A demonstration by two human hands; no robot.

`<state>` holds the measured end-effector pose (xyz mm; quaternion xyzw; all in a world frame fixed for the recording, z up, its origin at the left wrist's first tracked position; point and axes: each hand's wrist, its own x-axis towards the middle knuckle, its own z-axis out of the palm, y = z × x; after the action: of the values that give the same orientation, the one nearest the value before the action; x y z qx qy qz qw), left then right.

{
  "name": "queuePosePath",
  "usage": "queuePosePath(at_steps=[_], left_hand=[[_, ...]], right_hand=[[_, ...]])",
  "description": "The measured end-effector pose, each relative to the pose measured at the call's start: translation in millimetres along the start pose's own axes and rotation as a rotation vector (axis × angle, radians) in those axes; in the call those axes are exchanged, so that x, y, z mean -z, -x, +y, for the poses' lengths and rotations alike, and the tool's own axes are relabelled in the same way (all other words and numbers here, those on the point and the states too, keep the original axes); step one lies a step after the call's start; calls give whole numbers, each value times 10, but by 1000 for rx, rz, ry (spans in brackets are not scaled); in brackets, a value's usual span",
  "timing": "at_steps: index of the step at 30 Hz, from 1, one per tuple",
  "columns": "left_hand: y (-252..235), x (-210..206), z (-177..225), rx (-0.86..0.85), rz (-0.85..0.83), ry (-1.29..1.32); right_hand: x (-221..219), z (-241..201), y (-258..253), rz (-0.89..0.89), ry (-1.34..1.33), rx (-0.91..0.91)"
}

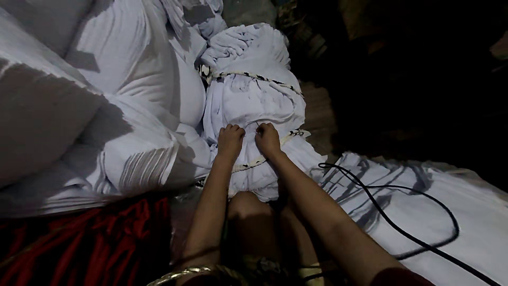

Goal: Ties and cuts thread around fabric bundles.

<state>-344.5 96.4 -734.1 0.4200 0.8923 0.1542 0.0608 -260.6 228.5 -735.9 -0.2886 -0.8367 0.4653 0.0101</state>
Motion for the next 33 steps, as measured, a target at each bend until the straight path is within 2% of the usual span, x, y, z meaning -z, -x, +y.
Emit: queuePosePath(at_steps=[6, 11, 14, 17, 23, 26, 29, 31, 33], left_hand=[[-234, 182, 68, -69, -235, -204], [-319, 182, 169, -117, -328, -363], [-318, 145, 232, -48, -346, -408], [-308, 152, 254, 124, -394, -364], [-221, 65, 95, 210, -227, -194], [-198, -9, 3, 134, -119, -140], [-161, 37, -70, -98, -48, -198], [-175, 113, -76, -196, -110, -258], [-211, 170, -16, -191, -193, -309]], right_hand=[[-40, 65, -19, 47, -64, 23], [-53, 81, -25, 67, -78, 32], [-47, 83, -33, 59, -78, 23], [-38, 87, -32, 53, -91, 18], [-17, 136, -48, 66, -145, 41], [-11, 124, -50, 64, -146, 26], [-26, 68, -60, 40, -115, 1], [-40, 56, -62, 36, -106, -3], [-42, 64, -54, 38, -110, -6]])
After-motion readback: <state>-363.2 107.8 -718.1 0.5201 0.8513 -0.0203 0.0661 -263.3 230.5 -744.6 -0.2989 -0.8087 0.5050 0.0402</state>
